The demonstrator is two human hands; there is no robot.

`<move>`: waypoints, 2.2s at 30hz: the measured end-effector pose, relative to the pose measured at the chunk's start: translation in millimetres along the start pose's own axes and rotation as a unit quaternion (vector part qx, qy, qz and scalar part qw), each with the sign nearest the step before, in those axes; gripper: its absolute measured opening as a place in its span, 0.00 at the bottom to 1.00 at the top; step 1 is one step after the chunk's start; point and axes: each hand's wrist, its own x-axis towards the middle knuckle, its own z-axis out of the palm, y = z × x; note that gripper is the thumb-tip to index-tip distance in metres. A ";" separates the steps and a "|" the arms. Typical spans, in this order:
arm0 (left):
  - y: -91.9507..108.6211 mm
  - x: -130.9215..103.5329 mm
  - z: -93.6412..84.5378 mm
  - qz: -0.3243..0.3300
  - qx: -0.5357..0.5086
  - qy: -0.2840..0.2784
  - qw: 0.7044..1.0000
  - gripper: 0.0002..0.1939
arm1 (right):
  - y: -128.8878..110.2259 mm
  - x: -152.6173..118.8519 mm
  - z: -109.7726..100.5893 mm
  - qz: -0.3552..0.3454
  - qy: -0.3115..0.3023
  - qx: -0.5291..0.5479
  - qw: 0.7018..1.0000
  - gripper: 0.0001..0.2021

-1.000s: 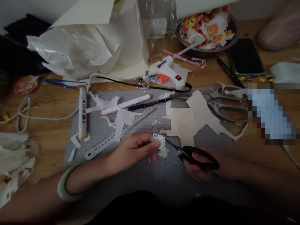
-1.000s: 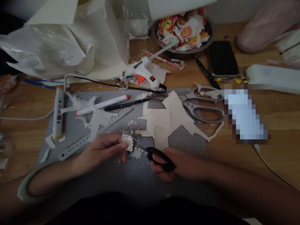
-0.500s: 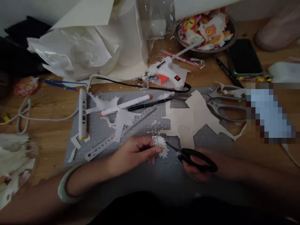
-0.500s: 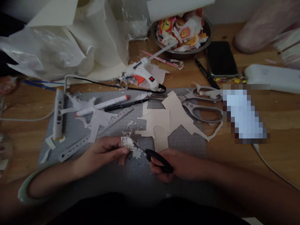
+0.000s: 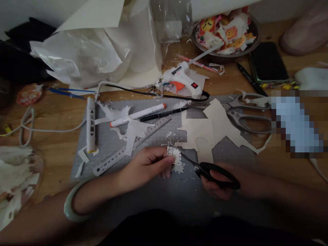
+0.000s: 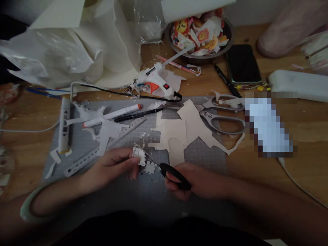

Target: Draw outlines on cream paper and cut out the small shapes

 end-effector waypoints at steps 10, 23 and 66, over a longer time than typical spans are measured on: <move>3.4 -0.6 -1.4 -0.023 -0.047 0.007 0.999 0.17 | 0.9 1.0 0.1 -0.007 0.007 0.015 1.000 0.28; 2.0 1.0 -1.9 -0.056 -0.144 0.041 0.987 0.18 | 1.0 1.0 -0.7 -0.015 0.006 0.004 1.000 0.27; 1.4 3.2 -0.2 -0.030 -0.102 0.026 0.994 0.14 | 6.4 4.0 -1.8 -0.035 -0.002 0.042 0.999 0.27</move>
